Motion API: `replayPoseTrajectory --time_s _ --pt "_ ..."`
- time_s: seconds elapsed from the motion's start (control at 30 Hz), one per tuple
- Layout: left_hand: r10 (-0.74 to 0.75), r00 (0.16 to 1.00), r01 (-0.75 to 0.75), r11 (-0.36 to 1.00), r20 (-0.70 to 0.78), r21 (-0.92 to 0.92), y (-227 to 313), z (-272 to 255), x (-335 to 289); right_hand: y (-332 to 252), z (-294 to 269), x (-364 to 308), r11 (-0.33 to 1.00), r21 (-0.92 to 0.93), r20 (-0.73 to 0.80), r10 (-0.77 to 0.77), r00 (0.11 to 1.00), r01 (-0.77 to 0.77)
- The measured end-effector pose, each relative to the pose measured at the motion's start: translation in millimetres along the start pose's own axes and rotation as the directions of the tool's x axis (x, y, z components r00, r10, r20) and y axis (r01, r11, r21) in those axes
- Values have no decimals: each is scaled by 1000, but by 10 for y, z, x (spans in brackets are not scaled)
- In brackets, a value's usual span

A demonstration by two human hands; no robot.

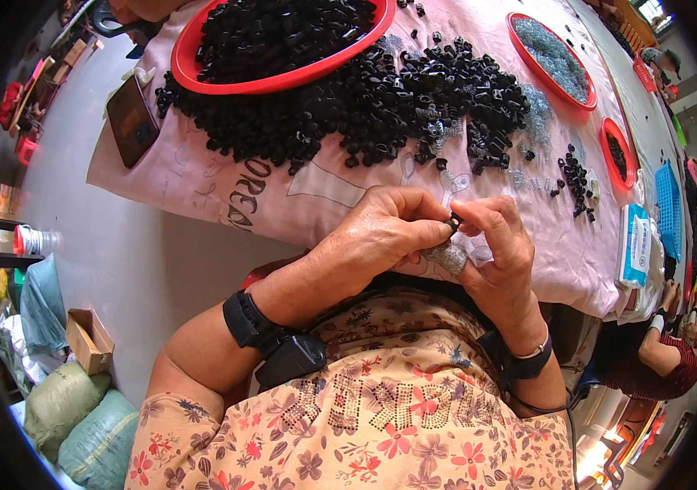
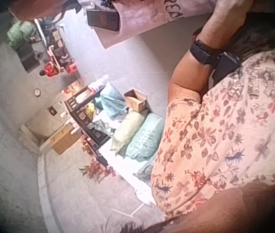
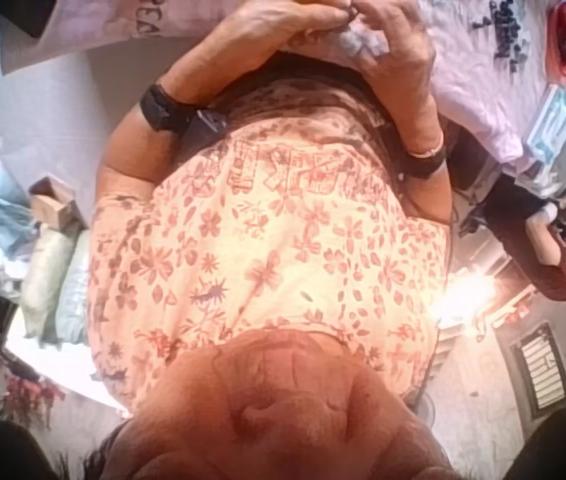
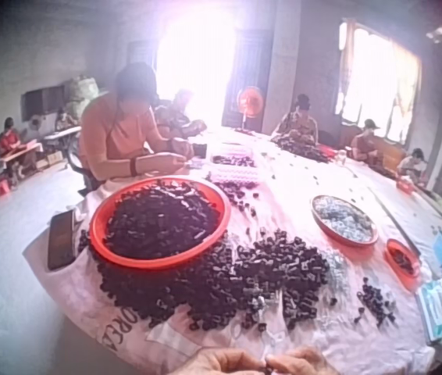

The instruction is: Assembling small plastic clips with metal rivets by hand at a production table.

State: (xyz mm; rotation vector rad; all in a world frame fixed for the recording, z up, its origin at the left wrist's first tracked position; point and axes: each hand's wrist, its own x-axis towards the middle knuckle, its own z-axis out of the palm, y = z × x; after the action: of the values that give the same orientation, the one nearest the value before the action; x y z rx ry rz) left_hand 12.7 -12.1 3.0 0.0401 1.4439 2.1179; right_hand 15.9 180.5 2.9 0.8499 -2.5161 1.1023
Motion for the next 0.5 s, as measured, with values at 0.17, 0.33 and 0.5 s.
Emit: replayPoseTrajectory --time_s 0.17,0.33,0.5 --pt "22 1000 -22 1000 20 7 -4 -3 0 -4 15 0 999 -31 -18 -10 1000 9" --pt "-3 1000 1 999 28 36 13 11 -2 -30 33 -2 997 -53 -71 -68 995 64" --pt "-2 999 0 999 44 51 9 6 3 -25 20 -19 993 -85 -58 -92 994 87"
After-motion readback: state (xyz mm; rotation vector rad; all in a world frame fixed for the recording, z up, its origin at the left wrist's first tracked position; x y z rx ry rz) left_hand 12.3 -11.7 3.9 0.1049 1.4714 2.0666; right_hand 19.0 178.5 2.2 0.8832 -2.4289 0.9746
